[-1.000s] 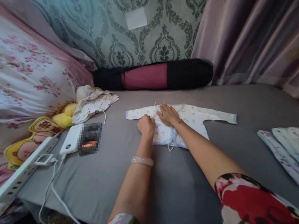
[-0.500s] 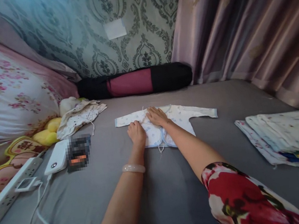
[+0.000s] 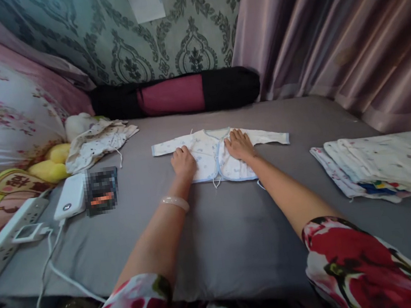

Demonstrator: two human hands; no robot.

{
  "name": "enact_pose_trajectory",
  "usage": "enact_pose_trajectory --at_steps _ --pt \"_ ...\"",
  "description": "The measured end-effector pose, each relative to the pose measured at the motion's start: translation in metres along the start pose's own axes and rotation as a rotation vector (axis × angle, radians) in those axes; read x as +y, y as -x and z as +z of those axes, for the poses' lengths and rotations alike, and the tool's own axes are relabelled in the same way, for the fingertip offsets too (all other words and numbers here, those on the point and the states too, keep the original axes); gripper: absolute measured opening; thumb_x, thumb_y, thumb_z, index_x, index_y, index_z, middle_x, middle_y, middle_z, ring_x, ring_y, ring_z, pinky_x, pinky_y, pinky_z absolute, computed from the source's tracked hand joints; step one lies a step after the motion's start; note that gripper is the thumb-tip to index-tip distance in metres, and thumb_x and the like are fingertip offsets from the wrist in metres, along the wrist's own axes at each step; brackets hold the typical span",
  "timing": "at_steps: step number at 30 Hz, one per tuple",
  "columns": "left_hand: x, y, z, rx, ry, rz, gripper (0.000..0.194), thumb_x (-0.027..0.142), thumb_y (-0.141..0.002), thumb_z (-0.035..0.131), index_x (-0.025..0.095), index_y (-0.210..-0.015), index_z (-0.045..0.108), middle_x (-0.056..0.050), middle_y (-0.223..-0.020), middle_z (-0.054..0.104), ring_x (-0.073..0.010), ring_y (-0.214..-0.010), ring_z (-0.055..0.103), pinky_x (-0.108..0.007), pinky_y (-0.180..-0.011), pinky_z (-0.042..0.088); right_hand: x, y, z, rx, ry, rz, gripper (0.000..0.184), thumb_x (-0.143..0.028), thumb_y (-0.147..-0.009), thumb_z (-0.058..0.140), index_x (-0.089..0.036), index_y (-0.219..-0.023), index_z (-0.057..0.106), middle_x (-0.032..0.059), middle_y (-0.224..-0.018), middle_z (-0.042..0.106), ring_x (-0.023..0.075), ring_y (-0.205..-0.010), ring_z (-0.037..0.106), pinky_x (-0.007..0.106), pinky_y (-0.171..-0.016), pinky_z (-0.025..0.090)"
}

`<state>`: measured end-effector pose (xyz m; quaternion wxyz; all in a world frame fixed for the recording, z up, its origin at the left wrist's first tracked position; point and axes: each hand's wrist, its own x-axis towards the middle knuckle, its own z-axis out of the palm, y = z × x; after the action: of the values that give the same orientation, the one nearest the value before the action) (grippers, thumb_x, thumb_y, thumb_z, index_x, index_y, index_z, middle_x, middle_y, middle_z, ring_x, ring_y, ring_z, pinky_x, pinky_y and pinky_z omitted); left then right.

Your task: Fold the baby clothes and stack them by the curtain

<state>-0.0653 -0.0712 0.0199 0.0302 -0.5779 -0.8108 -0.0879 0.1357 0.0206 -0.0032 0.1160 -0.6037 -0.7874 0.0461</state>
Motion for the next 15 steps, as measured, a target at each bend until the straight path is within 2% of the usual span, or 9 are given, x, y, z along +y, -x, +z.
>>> enact_pose_trajectory --at_steps 3,8,12,15 --pt "-0.003 -0.002 0.002 -0.001 0.011 0.002 0.032 0.015 -0.092 0.028 0.011 -0.116 0.049 -0.018 -0.12 0.053 -0.0276 -0.113 0.051 -0.036 -0.089 0.04 -0.002 0.002 0.001 0.021 0.005 -0.011 0.061 -0.041 -0.098 0.024 -0.002 -0.143 0.036 0.0188 -0.153 0.03 0.0299 -0.142 0.02 0.046 -0.114 0.013" --pt "-0.008 -0.002 0.002 0.008 0.063 0.021 0.035 0.026 -0.096 0.026 0.01 -0.116 0.05 -0.019 -0.119 0.055 -0.0283 -0.112 0.052 -0.036 -0.09 0.04 -0.008 0.011 -0.008 0.05 -0.034 -0.08 0.051 -0.032 -0.098 0.022 -0.006 -0.136 0.046 0.0155 -0.15 0.037 0.0266 -0.141 0.025 0.044 -0.115 0.013" --pt "-0.012 0.0 -0.008 -0.003 0.115 0.079 0.037 0.035 -0.097 0.03 0.01 -0.115 0.049 -0.019 -0.119 0.055 -0.0287 -0.113 0.052 -0.034 -0.091 0.04 -0.015 0.032 -0.017 -0.066 -0.069 -0.089 0.051 -0.032 -0.098 0.025 -0.007 -0.139 0.041 0.016 -0.152 0.033 0.0266 -0.141 0.025 0.042 -0.114 0.02" --pt "-0.01 0.009 -0.02 -0.013 0.12 0.061 0.036 0.036 -0.094 0.039 0.009 -0.117 0.048 -0.021 -0.121 0.054 -0.0293 -0.114 0.052 -0.035 -0.092 0.039 -0.024 0.049 -0.022 -0.148 -0.065 -0.074 0.053 -0.034 -0.097 0.029 -0.008 -0.143 0.035 0.0162 -0.155 0.026 0.0282 -0.143 0.02 0.046 -0.114 0.018"
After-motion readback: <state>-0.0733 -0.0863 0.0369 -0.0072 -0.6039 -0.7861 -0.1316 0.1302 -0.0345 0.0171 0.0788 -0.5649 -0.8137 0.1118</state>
